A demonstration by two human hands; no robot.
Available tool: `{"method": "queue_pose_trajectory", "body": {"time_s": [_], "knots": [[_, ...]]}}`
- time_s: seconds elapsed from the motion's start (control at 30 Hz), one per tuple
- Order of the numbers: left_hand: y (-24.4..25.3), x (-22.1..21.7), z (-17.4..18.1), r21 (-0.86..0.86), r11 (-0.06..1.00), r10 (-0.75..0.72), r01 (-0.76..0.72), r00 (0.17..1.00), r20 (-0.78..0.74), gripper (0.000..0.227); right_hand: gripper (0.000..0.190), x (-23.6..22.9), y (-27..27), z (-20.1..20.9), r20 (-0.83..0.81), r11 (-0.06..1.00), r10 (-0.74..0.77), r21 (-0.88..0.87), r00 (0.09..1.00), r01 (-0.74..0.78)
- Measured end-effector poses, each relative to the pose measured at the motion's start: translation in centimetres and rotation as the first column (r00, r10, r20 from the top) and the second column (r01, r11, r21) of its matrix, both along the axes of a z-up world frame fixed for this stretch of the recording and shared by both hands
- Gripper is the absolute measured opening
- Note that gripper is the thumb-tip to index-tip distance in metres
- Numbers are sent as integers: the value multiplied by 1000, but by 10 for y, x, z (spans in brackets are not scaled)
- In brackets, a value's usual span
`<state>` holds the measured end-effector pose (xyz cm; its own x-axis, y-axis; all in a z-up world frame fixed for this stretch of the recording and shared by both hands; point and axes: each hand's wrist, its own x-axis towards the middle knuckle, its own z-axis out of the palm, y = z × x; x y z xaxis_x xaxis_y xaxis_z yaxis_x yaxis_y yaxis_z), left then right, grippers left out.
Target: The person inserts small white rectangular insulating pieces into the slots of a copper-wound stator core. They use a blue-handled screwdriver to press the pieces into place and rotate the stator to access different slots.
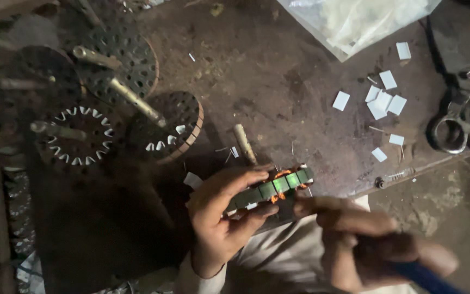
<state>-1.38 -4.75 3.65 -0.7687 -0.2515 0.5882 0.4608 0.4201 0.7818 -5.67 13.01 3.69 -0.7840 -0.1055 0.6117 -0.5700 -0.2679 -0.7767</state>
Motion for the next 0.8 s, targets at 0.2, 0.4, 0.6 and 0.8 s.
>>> {"method": "queue_pose_trajectory", "body": {"time_s": [0.2,0.4,0.6,0.8], "knots": [[0,3,-3,-47,998,53,-53,999,7,39,39,17,-8,-68,-12,933,-190,-313,982,177],[4,0,-2,-19,999,40,-40,999,-30,41,42,-16,26,-87,-144,964,-1,-264,990,-37],[3,2,1,4,1000,-1,1,1000,-12,41,32,-18,39,-22,-27,976,57,-209,998,-62],[1,3,-1,27,999,-37,37,999,0,41,28,-27,32,14,-78,974,224,63,971,-220]]}}
